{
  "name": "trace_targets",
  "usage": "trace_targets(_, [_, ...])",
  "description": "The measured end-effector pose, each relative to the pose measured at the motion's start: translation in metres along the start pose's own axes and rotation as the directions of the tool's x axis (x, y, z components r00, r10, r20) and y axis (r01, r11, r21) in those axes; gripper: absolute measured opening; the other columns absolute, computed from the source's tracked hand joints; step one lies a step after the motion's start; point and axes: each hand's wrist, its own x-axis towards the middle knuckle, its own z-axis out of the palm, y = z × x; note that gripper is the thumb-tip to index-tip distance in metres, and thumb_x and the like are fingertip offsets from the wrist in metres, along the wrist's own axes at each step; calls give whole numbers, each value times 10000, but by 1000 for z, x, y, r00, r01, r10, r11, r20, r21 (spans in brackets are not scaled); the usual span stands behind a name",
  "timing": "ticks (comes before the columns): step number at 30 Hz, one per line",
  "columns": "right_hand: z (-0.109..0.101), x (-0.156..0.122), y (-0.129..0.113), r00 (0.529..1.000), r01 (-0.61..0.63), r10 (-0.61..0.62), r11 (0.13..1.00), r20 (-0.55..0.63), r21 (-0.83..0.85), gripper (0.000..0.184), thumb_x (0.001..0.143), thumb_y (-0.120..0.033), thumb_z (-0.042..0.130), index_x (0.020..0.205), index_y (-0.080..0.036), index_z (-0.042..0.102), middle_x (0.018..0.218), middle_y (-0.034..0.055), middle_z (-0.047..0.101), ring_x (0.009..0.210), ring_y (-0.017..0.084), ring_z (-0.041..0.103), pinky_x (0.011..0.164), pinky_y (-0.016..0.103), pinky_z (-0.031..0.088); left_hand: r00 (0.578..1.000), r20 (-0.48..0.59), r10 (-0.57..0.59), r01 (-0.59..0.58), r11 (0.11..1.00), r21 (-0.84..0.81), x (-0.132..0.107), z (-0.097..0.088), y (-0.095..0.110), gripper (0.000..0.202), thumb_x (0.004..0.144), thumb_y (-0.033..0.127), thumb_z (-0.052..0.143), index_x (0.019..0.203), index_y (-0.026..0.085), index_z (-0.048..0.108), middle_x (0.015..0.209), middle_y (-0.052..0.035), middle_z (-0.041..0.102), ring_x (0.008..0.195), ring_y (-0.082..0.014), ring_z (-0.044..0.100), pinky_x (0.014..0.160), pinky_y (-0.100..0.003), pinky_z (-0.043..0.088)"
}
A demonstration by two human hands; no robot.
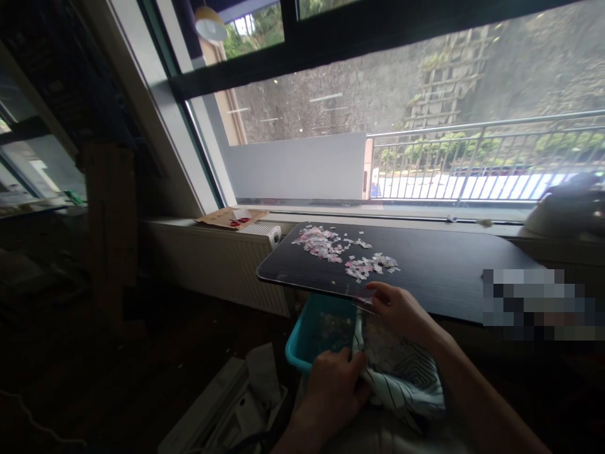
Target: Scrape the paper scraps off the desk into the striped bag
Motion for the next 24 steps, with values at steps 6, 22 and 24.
trace_targets(6, [-7,3,8,985,-110,92,986,-145,-123,423,799,-292,424,1152,-153,613,811,69,685,701,187,603,643,271,400,1000,6,-2,2,1000,5,0,0,0,203,806,363,580,974,252,551,870,-17,593,775,-225,569,669,-318,397])
trace_targets(22, [-4,-4,7,989,-97,90,994,-121,-57,403,786,-293,435,1117,-172,630,724,26,666,669,169,599,621,259,398,1000,29,0,-1,1000,16,1,-5,2,197,800,340,585,969,249,542,873,-13,591,778,-220,570,667,-309,397])
trace_targets(24, [2,-3,1,996,-50,50,999,-73,6,410,792,-301,430,1128,-171,626,738,28,670,678,169,602,624,259,407,1000,22,2,-3,1000,13,0,-4,1,194,798,332,583,969,251,541,871,-11,592,773,-220,567,664,-309,391])
